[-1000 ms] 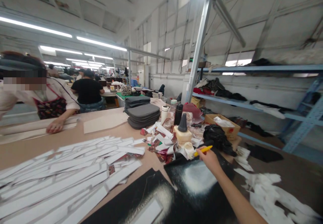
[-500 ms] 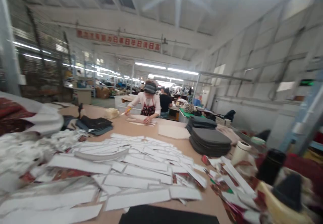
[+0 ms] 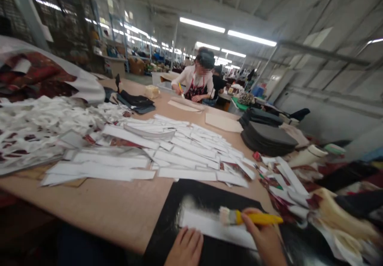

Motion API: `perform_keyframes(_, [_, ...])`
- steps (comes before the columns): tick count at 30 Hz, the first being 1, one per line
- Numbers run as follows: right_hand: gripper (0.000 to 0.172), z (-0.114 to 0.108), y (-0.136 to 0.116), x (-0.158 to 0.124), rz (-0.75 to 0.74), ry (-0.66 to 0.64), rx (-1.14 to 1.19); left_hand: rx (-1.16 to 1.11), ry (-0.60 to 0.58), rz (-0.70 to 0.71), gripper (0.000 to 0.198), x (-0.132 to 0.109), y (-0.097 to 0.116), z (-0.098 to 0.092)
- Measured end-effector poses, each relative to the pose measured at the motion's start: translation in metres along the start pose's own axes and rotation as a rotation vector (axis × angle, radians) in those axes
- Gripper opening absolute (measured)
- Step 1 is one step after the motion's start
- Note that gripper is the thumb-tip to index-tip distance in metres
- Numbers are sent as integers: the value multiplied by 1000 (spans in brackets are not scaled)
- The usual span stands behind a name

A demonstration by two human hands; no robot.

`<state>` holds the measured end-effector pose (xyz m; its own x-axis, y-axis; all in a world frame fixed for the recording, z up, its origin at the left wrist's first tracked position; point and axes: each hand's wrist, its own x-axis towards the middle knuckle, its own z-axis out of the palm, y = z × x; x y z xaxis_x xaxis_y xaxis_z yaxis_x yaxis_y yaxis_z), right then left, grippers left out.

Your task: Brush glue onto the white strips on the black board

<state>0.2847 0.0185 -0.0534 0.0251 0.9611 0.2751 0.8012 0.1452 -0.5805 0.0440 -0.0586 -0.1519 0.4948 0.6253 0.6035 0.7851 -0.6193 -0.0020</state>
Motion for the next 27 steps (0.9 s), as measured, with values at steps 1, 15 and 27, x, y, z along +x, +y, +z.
perform_keyframes(1, [39, 14, -16, -6, -13, -96, 90, -6, -14, -4, 54, -3, 1, 1])
perform_keyframes(15, [35, -39, 50, -2, 90, -33, -257, 3, -12, -113, 45, 9, 11, -14])
perform_keyframes(27, [34, -65, 64, -18, 140, 50, -473, 49, 39, -94, 32, 17, 11, -12])
